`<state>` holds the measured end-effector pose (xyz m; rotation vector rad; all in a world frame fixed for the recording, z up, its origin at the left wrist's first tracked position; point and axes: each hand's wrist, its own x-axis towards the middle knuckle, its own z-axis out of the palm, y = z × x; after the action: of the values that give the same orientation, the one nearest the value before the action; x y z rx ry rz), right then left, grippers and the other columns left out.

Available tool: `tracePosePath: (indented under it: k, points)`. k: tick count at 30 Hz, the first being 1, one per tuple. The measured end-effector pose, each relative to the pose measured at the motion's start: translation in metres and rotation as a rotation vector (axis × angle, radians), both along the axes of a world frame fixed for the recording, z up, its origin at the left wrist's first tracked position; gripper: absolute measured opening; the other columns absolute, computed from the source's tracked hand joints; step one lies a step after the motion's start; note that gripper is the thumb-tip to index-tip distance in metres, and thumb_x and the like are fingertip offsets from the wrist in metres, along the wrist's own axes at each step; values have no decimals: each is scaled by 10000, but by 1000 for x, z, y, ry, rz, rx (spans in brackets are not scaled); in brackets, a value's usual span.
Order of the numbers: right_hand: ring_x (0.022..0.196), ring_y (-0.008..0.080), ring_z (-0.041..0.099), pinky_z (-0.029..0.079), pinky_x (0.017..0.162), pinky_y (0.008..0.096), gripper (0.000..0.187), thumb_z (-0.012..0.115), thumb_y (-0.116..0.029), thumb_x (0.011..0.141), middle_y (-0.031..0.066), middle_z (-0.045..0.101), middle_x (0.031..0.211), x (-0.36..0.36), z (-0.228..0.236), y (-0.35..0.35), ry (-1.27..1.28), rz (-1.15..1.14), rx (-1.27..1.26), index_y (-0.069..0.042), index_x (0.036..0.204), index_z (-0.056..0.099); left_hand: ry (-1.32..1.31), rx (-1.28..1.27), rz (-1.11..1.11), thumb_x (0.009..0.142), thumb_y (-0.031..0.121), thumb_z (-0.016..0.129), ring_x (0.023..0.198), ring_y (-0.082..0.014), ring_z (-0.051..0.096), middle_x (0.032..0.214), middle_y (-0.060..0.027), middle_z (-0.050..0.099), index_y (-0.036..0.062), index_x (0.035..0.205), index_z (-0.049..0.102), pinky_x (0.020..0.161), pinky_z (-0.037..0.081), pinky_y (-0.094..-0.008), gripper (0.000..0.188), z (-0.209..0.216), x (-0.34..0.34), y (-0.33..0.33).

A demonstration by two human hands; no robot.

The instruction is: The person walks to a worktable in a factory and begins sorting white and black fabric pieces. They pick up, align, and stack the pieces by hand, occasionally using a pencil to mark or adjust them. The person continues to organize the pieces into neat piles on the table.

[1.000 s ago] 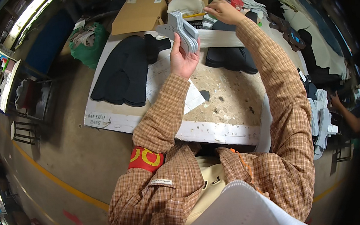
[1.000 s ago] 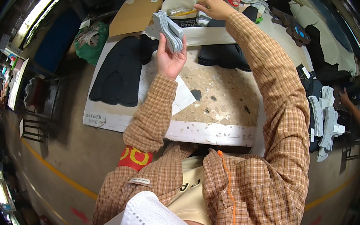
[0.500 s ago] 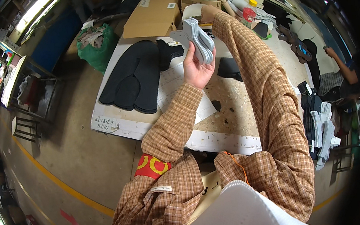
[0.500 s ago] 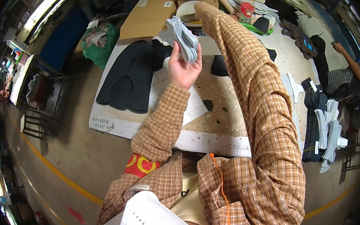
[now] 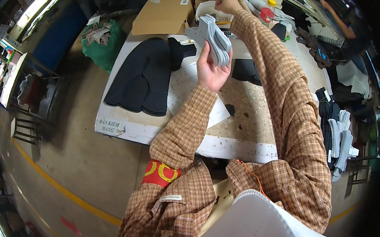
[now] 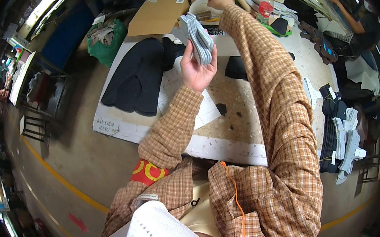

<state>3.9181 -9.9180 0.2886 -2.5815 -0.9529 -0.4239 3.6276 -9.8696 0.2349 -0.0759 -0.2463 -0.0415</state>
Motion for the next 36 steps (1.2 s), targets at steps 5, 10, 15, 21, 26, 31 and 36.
tracePosePath:
  k: [5,10,15,21,26,31,36]
  points:
    - [818,151,669,522,707,251,295,677,-266,797,43,691,878,-1,29,-21,393,159,559,-53,1000,680,-9,27,9,921,265,554,1074,-198,588,1165,-42,614,100,1179,563,923,505,-382,306,-9,6,2]
    - [667,36,529,418,545,194,162,579,-176,888,-10,613,810,-93,58,-53,716,238,753,-74,1008,618,-63,74,-22,918,261,556,1122,-217,565,1239,-86,572,74,1266,505,878,531,-373,399,-21,13,4]
    - [570,22,396,361,525,129,294,513,-94,925,18,647,981,-170,58,-92,836,594,743,-46,1212,556,-21,176,2,905,261,577,1055,-229,607,1202,-116,588,52,1226,526,827,561,-360,386,-22,11,-4]
    - [633,32,534,411,573,147,263,577,-140,908,-29,609,821,-224,16,-119,832,356,790,-68,1160,590,8,360,-25,898,302,594,1008,-188,619,1171,-99,589,63,1247,467,805,555,-316,442,-26,7,-18]
    - [582,40,524,391,508,149,288,571,-154,910,-42,555,733,-234,1,-137,873,354,935,-82,1188,570,41,346,-69,901,288,592,1042,-218,607,1143,-87,596,56,1239,467,832,548,-333,430,-31,7,-22]
    - [551,41,488,378,493,156,275,534,-145,927,-43,504,677,-232,-19,-145,984,340,1061,-58,1188,544,-96,312,-147,920,267,555,1016,-266,619,1188,-179,557,22,1257,467,842,560,-369,426,-31,9,-21]
    - [541,37,450,347,486,168,283,502,-131,935,-51,465,656,-232,-30,-148,1108,358,1089,-61,1209,508,85,596,-99,910,275,572,1008,-247,609,1175,-191,538,15,1254,436,865,547,-373,452,-39,9,-27]
